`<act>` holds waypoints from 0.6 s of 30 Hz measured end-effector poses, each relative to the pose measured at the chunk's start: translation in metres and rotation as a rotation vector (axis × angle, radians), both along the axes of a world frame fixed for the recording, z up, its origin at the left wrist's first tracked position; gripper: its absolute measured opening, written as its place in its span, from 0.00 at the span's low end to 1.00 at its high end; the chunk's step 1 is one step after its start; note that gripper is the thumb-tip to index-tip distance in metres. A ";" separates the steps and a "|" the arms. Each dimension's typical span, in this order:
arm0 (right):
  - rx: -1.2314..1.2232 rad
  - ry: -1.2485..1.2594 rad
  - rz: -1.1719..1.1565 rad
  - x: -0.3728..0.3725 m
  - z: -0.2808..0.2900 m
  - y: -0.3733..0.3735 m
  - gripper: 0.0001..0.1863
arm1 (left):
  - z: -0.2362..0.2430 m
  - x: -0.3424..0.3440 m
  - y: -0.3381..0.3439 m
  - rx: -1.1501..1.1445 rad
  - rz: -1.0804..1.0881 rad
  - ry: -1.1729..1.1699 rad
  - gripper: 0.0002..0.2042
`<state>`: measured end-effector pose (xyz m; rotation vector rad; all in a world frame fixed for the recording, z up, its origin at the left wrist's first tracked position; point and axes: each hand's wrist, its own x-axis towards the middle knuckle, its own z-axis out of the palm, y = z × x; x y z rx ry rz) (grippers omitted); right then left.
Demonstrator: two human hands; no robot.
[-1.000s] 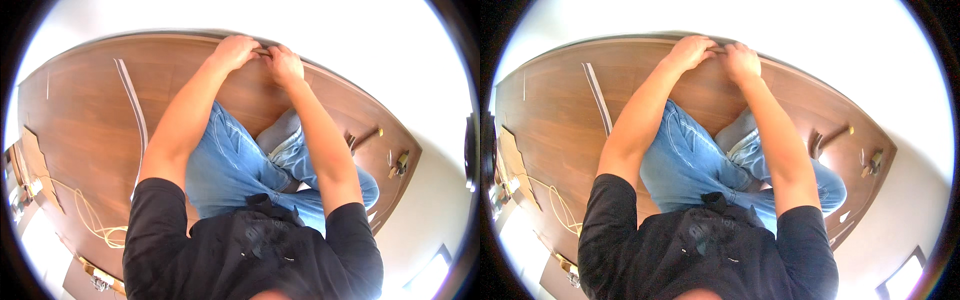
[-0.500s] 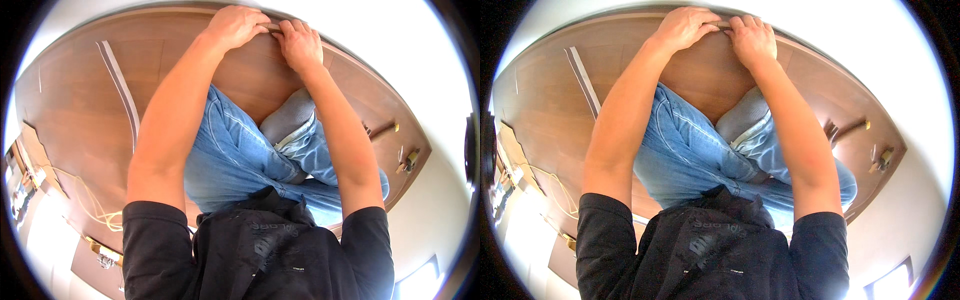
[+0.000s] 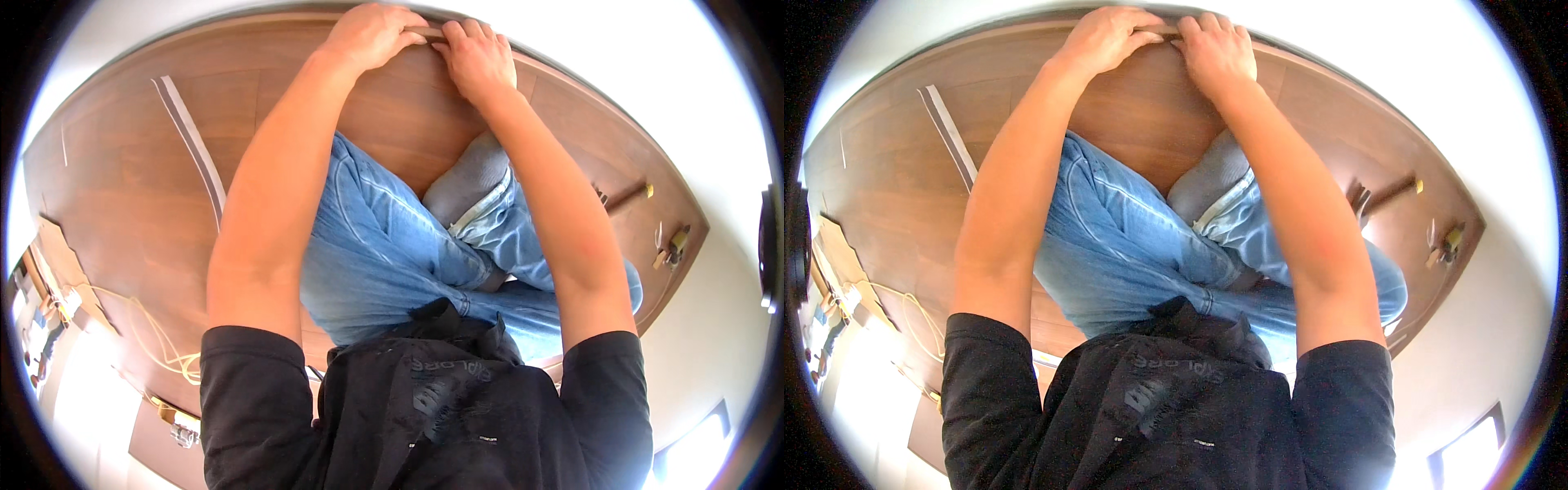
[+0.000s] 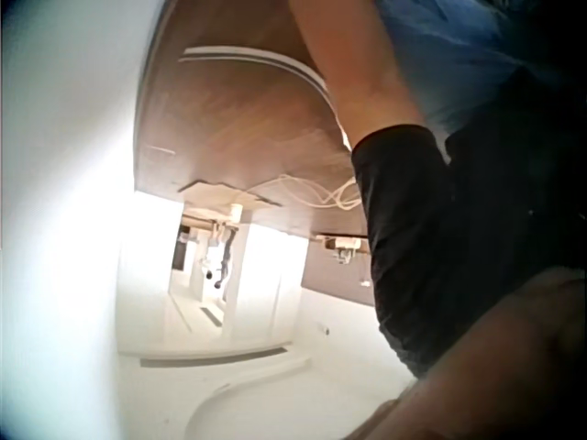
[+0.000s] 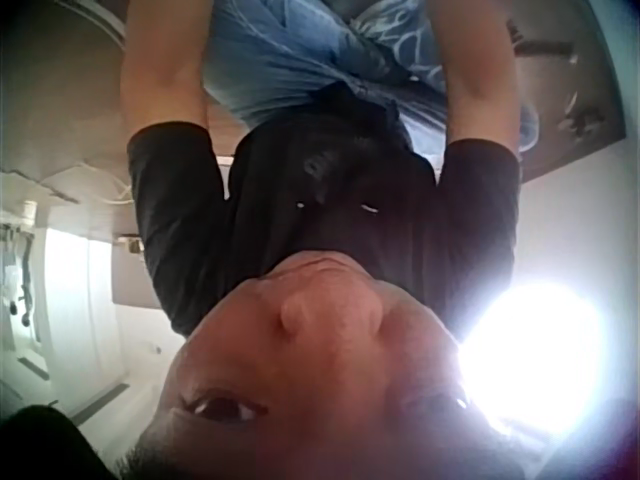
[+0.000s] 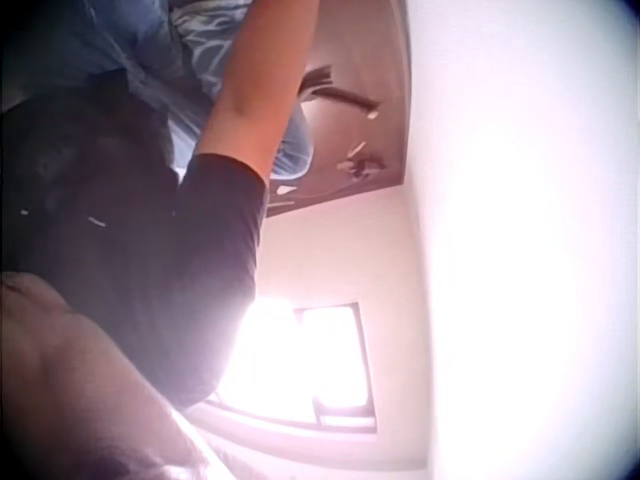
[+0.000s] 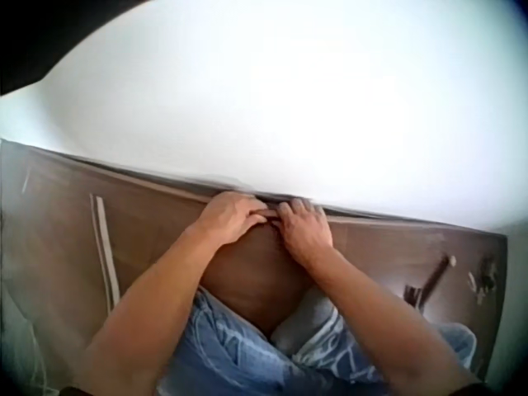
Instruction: The person installs a skirting board along a wall by applying adhesive tape to a wooden strip, positioning it against the wall, and securing it using a hammer and a pneumatic nail gun.
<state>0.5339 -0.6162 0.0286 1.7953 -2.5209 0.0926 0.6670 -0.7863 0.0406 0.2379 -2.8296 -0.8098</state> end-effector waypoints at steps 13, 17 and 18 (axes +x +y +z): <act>0.072 -0.074 -0.077 0.005 0.005 -0.003 0.16 | -0.010 0.003 0.001 -0.043 0.012 0.117 0.10; 0.114 -0.067 -0.077 0.006 0.011 -0.005 0.15 | -0.005 0.000 0.001 -0.013 -0.006 0.079 0.10; 0.178 -0.146 -0.126 0.007 0.013 -0.005 0.13 | -0.004 0.000 0.003 -0.016 0.007 0.039 0.11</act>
